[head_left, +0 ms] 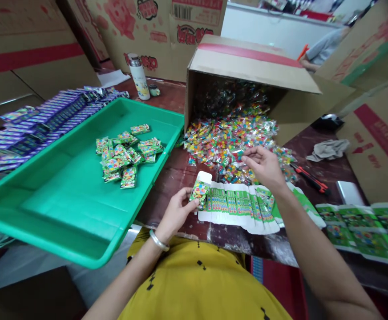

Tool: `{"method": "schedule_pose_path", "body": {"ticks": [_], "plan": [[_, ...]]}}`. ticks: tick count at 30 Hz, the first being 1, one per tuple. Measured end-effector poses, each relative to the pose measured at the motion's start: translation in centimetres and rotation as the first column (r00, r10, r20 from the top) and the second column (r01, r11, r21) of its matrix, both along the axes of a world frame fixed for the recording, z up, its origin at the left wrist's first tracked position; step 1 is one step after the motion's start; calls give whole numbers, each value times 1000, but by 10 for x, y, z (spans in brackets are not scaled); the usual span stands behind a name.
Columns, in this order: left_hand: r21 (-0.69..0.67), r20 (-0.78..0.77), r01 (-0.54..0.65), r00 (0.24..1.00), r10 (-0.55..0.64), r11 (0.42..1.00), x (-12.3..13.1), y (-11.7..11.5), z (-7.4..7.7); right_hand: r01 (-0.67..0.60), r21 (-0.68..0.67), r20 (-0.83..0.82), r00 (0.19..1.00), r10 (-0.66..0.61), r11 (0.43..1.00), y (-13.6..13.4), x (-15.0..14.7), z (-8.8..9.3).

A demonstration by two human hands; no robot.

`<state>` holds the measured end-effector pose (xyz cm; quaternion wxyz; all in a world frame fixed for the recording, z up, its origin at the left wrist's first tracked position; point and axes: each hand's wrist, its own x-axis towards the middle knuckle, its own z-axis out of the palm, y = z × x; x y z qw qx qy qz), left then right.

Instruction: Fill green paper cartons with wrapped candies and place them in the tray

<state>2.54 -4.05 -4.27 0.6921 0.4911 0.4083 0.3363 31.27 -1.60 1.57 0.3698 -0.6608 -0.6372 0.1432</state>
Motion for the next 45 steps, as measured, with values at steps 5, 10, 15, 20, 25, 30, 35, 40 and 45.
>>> {"method": "schedule_pose_path", "body": {"ticks": [5, 10, 15, 20, 25, 30, 35, 40, 45], "plan": [[268, -178, 55, 984, -7, 962, 1, -2, 2, -270, -4, 162, 950, 268, 963, -24, -45, 32], [408, -361, 92, 930, 67, 908, -3, -9, 13, -362, -166, 585, 712, 387, 917, -25, -68, 50], [384, -352, 113, 936, 33, 916, -3, -11, 15, -545, -224, 529, 628, 570, 808, -18, -87, 48], [302, -151, 42, 989, 4, 952, 0, -11, 15, -392, 175, 201, 912, 357, 903, -25, -87, 46], [249, 27, -63, 998, 58, 967, 3, -16, 23, -197, 143, -111, 971, 214, 970, -46, -89, 22], [230, 9, -6, 1000, 3, 973, 4, -19, 27, -169, -23, -415, 898, 144, 985, -60, -109, -13], [238, 6, 31, 999, -33, 971, 3, -20, 28, -143, 64, -425, 892, 157, 988, -60, -116, -15], [190, 60, -69, 996, 59, 979, 6, -21, 27, -108, 49, -587, 801, 116, 993, -53, -117, -9], [243, 31, -98, 995, 93, 965, 6, -22, 28, -216, -75, -614, 779, 126, 974, -45, -109, -1]]}}
